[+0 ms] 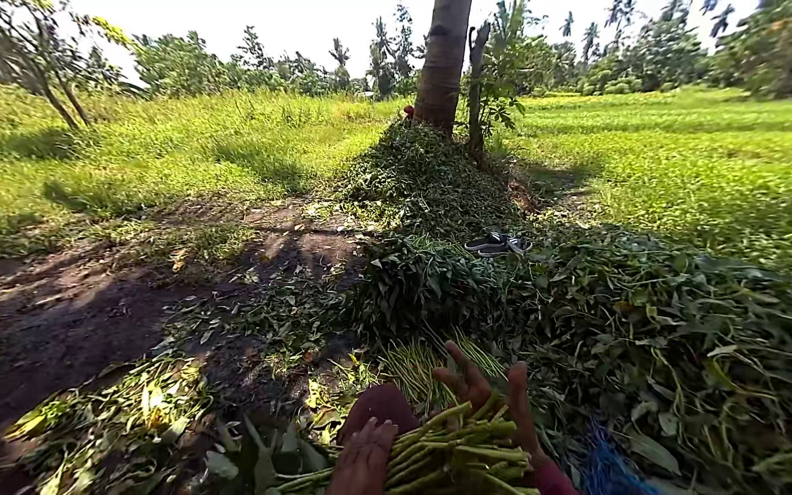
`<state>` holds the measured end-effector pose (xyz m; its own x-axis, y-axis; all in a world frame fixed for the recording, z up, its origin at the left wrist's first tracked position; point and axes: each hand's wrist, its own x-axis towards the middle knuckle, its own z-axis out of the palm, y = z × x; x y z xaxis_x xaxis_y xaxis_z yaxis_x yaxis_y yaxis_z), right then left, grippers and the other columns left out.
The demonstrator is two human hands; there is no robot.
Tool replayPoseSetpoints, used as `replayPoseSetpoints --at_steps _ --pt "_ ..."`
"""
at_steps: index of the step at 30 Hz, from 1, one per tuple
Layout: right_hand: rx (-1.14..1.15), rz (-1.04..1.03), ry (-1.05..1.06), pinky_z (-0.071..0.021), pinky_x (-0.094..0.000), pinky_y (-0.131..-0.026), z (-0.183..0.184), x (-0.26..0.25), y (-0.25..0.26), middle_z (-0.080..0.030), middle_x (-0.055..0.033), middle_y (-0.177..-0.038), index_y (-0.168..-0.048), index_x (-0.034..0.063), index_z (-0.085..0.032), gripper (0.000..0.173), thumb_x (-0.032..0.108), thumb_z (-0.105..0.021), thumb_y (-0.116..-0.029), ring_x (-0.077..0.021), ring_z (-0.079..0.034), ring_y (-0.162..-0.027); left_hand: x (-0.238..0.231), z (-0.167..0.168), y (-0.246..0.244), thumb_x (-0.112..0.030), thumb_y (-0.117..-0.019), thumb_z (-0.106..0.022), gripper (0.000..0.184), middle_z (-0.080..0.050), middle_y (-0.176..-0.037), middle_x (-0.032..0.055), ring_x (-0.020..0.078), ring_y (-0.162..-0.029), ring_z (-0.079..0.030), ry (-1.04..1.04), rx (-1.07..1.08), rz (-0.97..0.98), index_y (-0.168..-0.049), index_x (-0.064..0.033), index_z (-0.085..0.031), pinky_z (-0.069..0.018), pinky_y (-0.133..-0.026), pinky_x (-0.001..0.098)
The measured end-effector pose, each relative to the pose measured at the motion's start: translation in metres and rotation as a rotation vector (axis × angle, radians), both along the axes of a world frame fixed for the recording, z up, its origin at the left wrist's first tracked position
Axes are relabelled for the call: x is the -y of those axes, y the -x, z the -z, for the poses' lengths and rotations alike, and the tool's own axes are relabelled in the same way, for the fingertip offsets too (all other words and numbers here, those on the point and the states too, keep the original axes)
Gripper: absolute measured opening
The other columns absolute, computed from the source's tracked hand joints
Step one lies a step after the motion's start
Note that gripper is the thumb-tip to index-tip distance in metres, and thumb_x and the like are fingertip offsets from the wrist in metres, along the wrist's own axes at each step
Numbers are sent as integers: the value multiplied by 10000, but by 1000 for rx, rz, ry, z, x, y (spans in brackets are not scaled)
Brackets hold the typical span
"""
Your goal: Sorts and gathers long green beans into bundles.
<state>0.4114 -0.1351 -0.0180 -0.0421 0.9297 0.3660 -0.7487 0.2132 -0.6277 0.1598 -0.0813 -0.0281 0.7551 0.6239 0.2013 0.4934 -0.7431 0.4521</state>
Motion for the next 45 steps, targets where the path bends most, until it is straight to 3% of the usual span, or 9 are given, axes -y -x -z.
replayPoseSetpoints --at_steps 4,9,12,17,22,27,33,36,45 --pt "258 145 53 -594 -413 -787 -12 9 -42 -704 -42 -1050 -1581 251 -410 1017 916 -390 -811 -166 -672 -783 -10 -7 -4 -433 -614 -950 1000 -557 -1493 150 427 -1471 -386 83 -163 54 -1442 -46 -547 -290 -1176 665" --pt "866 47 264 -636 -547 -809 -57 47 -103 -710 -87 -808 -1569 152 -402 835 703 -527 -953 -268 -741 -735 22 10 -4 -285 -652 -929 745 -716 -1234 180 399 -1216 -649 -294 -119 -25 -1291 -14 -658 -466 -1030 635" --pt "1396 327 325 -594 -413 -906 -102 59 -81 -725 -36 -1070 -1524 158 -477 798 668 -610 -925 -165 -711 -971 38 19 -9 -97 -701 -859 549 -745 -1080 186 386 -1031 -717 -461 -94 -73 -1222 -19 -702 -523 -941 613" --pt "2146 118 -36 -181 -708 -1196 -64 48 46 -294 -230 -1653 -1603 30 -309 1218 667 -830 -705 -432 -280 -1526 41 25 -16 -120 -835 -720 267 -750 -985 118 297 -899 -727 -646 -124 -104 -1096 -75 -745 -567 -785 471" --pt "2098 282 -83 -374 -737 -1069 11 41 68 -461 -283 -1531 -1593 106 -368 1106 340 -936 -673 -516 -504 -1345 24 29 8 -315 -652 -878 548 -752 -1055 115 279 -939 -734 -588 4 -64 -1100 -54 -700 -587 -800 441" --pt "2101 337 -188 -504 -635 -977 34 33 70 -694 -258 -1140 -1487 31 -491 946 300 -916 -687 -435 -702 -996 46 -8 34 -360 -657 -928 887 -591 -1455 167 406 -1397 -498 -405 -203 12 -1411 -39 -590 -381 -1135 613" --pt "2105 145 -106 -364 -682 -1117 15 23 65 -654 -288 -1226 -1493 52 -472 910 327 -892 -735 -475 -611 -1213 31 -64 98 -497 -586 -941 1138 -450 -1583 173 544 -1470 -310 -354 -563 -74 -1535 -77 -474 -197 -1114 798" --pt "2123 31 -34 -509 -627 -942 9 17 66 -639 -275 -1216 -1511 76 -444 917 367 -867 -751 -450 -663 -1071 22 -78 112 -603 -613 -898 1173 -488 -1539 216 536 -1455 -342 -312 -658 -125 -1553 -73 -437 -169 -1107 814" --pt "2165 58 -44 -529 -630 -861 5 25 70 -676 -257 -1147 -1593 158 -362 965 314 -848 -774 -456 -682 -998 31 -82 119 -483 -740 -872 882 -633 -1268 295 492 -959 -675 -190 -622 -130 -1477 -135 -535 -550 -780 614"
